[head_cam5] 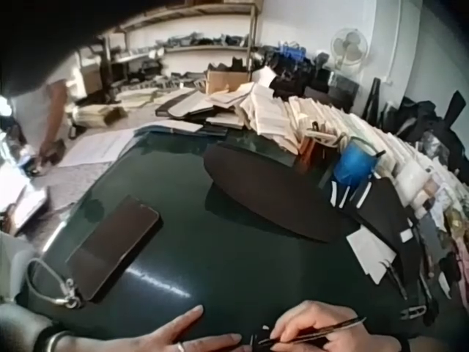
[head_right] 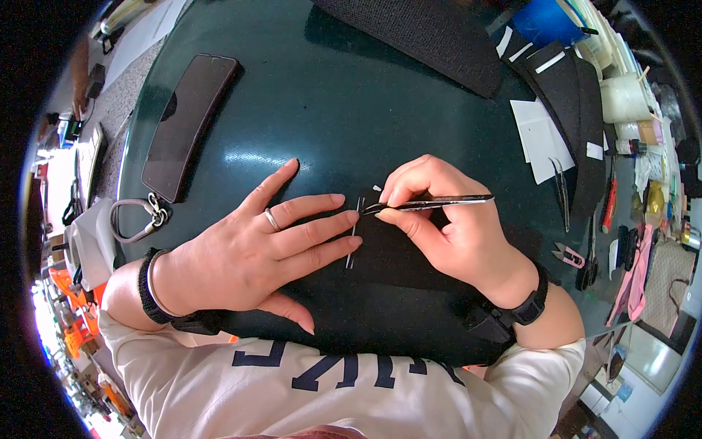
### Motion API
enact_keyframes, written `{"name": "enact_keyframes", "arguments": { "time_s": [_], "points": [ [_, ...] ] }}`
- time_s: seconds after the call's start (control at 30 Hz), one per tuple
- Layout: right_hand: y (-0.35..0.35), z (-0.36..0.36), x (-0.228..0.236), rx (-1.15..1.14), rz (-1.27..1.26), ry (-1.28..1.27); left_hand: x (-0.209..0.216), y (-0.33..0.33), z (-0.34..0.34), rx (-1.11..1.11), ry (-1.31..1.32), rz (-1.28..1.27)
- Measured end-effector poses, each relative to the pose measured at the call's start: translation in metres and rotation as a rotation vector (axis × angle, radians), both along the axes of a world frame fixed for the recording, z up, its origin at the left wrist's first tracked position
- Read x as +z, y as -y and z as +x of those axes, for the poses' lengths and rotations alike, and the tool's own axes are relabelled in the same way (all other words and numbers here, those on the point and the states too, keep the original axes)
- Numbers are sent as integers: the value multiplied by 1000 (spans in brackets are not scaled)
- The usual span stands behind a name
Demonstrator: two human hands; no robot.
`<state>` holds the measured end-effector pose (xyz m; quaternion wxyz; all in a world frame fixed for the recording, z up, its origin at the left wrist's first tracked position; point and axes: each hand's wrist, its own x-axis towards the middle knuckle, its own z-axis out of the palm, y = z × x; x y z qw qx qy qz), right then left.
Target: The person peels the backing from an adhesive strip, presses it onto a black fabric piece, and trims the edges with shears. They then use tweezers to carefully place a small white strip onto the fabric's edge.
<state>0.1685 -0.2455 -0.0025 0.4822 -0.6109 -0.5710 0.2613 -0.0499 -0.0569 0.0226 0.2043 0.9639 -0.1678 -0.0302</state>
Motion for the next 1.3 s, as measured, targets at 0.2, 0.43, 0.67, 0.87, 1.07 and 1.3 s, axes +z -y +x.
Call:
{"name": "enact_keyframes", "arguments": {
  "time_s": [0.2, 0.43, 0.67, 0.87, 1.07, 1.3],
  "points": [
    [2, 2, 2, 6, -34, -33, 0, 1, -1, 6, 3, -2],
    [0, 1, 2, 21, -11, 2, 1, 2, -1, -6, -17, -12],
    [3, 3, 6, 16, -109, -124, 2, 1, 0, -15, -22, -6],
    [3, 0, 3, 11, -73, -64, 1, 2, -1, -14, -12, -1],
    [0, -3, 5, 21, -75, -21, 1, 3, -1, -6, -13, -5],
    [-1, -1, 2, 43, -20, 79, 1, 3, 0, -15, -5, 3]
  ]
}}
